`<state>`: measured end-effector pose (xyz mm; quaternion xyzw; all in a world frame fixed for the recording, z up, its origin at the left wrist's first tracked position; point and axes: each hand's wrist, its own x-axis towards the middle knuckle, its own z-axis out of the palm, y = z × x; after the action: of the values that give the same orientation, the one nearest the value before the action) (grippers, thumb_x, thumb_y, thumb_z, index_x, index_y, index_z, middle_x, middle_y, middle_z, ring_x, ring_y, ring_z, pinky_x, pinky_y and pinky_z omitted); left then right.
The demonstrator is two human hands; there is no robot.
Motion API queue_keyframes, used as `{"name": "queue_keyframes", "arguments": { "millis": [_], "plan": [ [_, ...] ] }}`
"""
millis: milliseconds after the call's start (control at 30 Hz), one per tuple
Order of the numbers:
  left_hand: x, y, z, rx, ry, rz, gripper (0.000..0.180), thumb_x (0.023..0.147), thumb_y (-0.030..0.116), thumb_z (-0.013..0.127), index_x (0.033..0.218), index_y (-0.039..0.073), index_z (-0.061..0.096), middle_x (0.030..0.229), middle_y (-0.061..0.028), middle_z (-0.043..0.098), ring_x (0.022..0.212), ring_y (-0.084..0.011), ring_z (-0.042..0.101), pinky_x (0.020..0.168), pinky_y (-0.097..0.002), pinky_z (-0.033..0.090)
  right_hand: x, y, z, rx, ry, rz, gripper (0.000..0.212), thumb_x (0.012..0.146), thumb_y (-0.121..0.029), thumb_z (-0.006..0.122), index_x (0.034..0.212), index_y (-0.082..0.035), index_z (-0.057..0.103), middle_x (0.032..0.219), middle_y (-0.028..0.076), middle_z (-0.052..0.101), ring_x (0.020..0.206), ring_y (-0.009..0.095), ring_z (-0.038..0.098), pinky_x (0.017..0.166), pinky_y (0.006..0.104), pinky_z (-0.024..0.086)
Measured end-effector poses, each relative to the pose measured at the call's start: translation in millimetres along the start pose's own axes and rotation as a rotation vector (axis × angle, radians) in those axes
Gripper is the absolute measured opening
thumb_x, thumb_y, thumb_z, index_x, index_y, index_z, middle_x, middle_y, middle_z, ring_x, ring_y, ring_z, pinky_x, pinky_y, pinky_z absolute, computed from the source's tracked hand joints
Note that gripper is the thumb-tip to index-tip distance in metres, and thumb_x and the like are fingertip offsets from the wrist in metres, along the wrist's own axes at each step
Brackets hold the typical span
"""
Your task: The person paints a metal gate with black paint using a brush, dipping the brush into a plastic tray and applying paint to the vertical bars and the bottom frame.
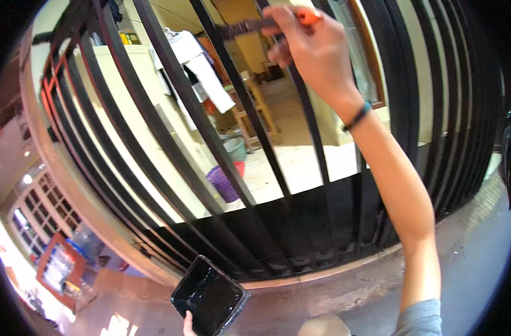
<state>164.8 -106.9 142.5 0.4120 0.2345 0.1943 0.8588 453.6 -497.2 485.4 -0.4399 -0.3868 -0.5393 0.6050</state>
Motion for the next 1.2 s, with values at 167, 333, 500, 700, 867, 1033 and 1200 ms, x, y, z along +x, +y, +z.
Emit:
{"name": "queue_keyframes", "arguments": {
  "millis": [167,333,500,700,867,1033,1200],
  "plan": [
    [-13,5,11,-0.013,0.004,0.09,0.062,0.106,0.041,0.06,0.153,0.002,0.05,0.148,-0.0205,0.061,0.133,-0.0373,0.06,0.114,-0.0514,0.049,-41,-8,-55,-0.08,-0.251,0.134,0.034,0.106,-0.03,0.068,0.109,0.003,0.075,0.081,0.008,0.076,0.063,0.012,0.074,0.053,0.0256,0.054],
    [-22,10,26,0.079,0.064,0.145,0.062,0.106,0.042,0.06,0.153,0.003,0.05,0.148,-0.0201,0.061,0.134,-0.0375,0.06,0.114,-0.0515,0.049,11,-3,-44,-0.013,-0.25,0.062,0.024,0.104,-0.025,0.071,0.11,-0.002,0.074,0.086,0.007,0.076,0.063,0.011,0.072,0.053,0.0243,0.055],
    [-15,1,27,0.012,0.006,0.152,0.064,0.105,0.044,0.061,0.153,0.003,0.051,0.147,-0.0199,0.062,0.131,-0.0382,0.062,0.112,-0.0519,0.05,110,-16,-10,0.154,-0.102,-0.04,0.03,0.108,-0.026,0.066,0.104,0.003,0.072,0.081,0.006,0.072,0.059,0.011,0.068,0.049,0.0268,0.051],
    [-23,-9,42,-0.065,0.074,0.126,0.062,0.104,0.043,0.062,0.149,0.0,0.055,0.143,-0.0202,0.064,0.13,-0.0378,0.063,0.111,-0.0509,0.051,129,-24,11,0.081,-0.089,-0.145,0.031,0.106,-0.026,0.068,0.106,0.004,0.074,0.078,0.005,0.073,0.063,0.012,0.071,0.052,0.0269,0.055],
    [-34,-3,39,-0.053,0.106,0.073,0.064,0.104,0.044,0.062,0.147,-0.003,0.055,0.143,-0.0207,0.065,0.129,-0.0375,0.063,0.112,-0.0491,0.05,126,-29,0,-0.011,-0.269,-0.066,0.03,0.106,-0.024,0.066,0.097,0.004,0.073,0.073,0.005,0.07,0.058,0.01,0.068,0.049,0.0272,0.055],
    [-24,-6,31,-0.035,-0.005,0.099,0.064,0.104,0.043,0.062,0.148,-0.003,0.054,0.144,-0.021,0.064,0.131,-0.0369,0.062,0.114,-0.0487,0.049,186,-32,33,-0.056,-0.226,-0.327,0.034,0.105,-0.019,0.068,0.077,0.0,0.063,0.062,0.005,0.062,0.05,0.013,0.065,0.045,0.0287,0.053],
    [-23,-7,31,-0.087,-0.068,0.107,0.063,0.105,0.04,0.061,0.151,-0.003,0.051,0.148,-0.0209,0.06,0.135,-0.0362,0.059,0.116,-0.0492,0.047,185,-50,52,-0.158,-0.172,-0.57,0.04,0.103,-0.016,0.069,0.067,0.0,0.059,0.054,0.005,0.056,0.051,0.014,0.062,0.049,0.0316,0.05]
  ]
}}
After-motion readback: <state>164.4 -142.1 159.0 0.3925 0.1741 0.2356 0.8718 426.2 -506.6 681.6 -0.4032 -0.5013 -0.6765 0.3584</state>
